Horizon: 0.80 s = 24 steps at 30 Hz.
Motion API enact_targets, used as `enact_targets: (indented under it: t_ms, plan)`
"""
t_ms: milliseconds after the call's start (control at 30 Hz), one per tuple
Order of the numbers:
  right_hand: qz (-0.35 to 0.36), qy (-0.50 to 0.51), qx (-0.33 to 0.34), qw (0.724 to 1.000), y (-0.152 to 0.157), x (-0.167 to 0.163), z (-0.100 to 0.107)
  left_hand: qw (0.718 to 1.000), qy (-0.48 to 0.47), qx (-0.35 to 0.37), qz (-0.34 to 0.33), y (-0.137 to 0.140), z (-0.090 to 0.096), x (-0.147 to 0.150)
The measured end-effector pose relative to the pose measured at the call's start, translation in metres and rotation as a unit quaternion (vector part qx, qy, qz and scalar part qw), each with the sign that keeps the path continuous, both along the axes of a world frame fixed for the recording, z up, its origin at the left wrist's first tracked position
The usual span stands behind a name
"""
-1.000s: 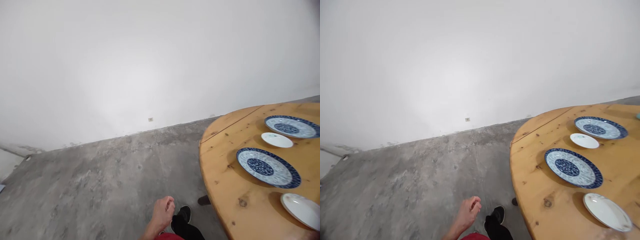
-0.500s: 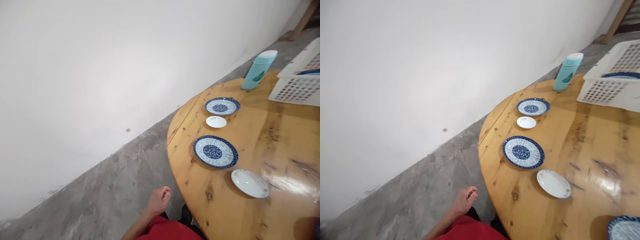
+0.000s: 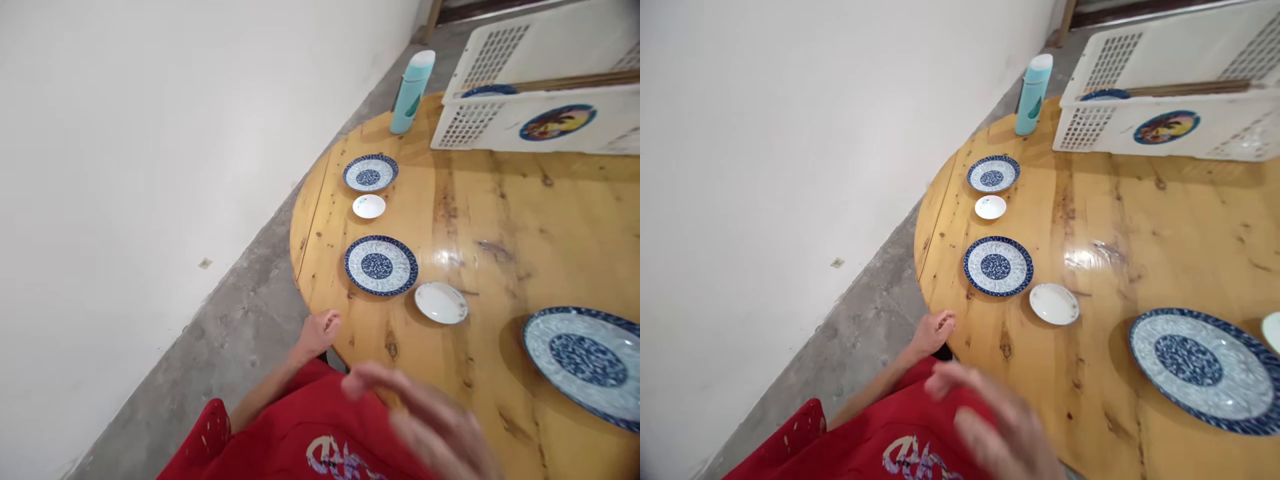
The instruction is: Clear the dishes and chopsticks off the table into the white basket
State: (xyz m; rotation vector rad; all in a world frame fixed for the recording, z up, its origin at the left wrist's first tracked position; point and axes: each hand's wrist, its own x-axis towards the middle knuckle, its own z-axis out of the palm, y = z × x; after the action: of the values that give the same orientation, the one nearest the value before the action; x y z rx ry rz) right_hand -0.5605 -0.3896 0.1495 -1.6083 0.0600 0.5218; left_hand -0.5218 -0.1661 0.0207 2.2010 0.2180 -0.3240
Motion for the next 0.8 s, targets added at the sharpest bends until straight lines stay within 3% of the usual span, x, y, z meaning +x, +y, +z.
enact_targets:
  t_ms: [100, 200, 267, 367, 500, 600, 800]
  plan:
    - [-0.091, 0.072, 0.001, 0.993, 0.034, 0.038, -0.035, 0.999, -0.006, -0.033, -0.012, 0.027, -0.008, 0.036]
    - [-0.252, 0.161, 0.0, 0.954, 0.054, 0.056, -0.078, 0.997, 0.005, -0.071, -0.014, 0.056, -0.015, 0.077]
    - [-0.311, 0.185, 0.018, 0.932, 0.064, 0.057, -0.1, 0.995, 0.019, -0.098, -0.004, 0.075, -0.019, 0.11]
    - [-0.349, 0.189, 0.044, 0.917, 0.08, 0.053, -0.115, 0.994, 0.029, -0.103, 0.02, 0.096, -0.02, 0.169]
    - [-0.365, 0.186, 0.047, 0.911, 0.099, 0.054, -0.115, 0.992, 0.0, -0.12, 0.024, 0.103, -0.016, 0.234]
    - [-0.365, 0.182, 0.039, 0.912, 0.105, 0.055, -0.111, 0.986, -0.007, -0.168, 0.019, 0.094, -0.014, 0.248]
    - [-0.368, 0.201, 0.064, 0.906, 0.111, 0.059, -0.114, 0.973, 0.064, -0.215, 0.046, 0.077, -0.013, 0.212]
